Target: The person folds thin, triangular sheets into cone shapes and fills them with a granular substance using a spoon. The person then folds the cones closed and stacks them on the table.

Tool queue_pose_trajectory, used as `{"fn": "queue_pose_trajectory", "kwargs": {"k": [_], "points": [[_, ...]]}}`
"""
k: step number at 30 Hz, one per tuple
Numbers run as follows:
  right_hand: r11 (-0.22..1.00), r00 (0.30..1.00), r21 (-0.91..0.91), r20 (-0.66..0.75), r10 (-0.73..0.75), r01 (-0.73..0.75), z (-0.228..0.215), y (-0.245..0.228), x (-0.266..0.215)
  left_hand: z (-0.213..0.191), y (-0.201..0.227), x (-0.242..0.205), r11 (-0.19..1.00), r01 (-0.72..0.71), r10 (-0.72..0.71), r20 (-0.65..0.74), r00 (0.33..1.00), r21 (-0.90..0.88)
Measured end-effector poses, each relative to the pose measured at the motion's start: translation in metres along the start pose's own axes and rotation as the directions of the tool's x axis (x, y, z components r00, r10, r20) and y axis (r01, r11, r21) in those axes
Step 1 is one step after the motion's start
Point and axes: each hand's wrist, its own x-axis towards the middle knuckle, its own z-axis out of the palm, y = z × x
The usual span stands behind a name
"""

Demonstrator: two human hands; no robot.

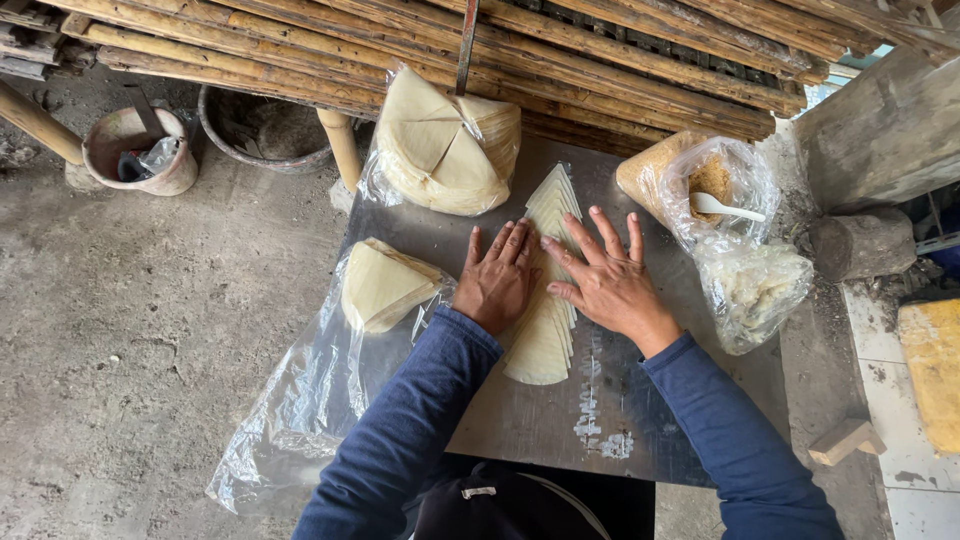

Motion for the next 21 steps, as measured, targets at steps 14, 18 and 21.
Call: {"fn": "queue_pose_trajectory", "kwargs": {"k": [14, 18, 21], "points": [[0.979, 0.987, 0.135, 0.072, 0.145, -0.153, 0.021, 0.033, 0.017, -0.002, -0.006, 0.009, 0.999, -0.053, 0.053, 0.003, 0.999, -0.011], [0.849, 0.974, 0.478, 0.134, 0.184, -0.226, 0.021, 0.035, 0.021, -0.006, -0.006, 0.012, 0.998, -0.048, 0.049, 0.029, 0.998, -0.037], [0.734, 0.967, 0.632, 0.2, 0.155, -0.249, 0.023, 0.03, 0.024, -0.007, -0.005, 0.011, 0.999, -0.033, 0.035, 0.062, 0.997, -0.043]]}}
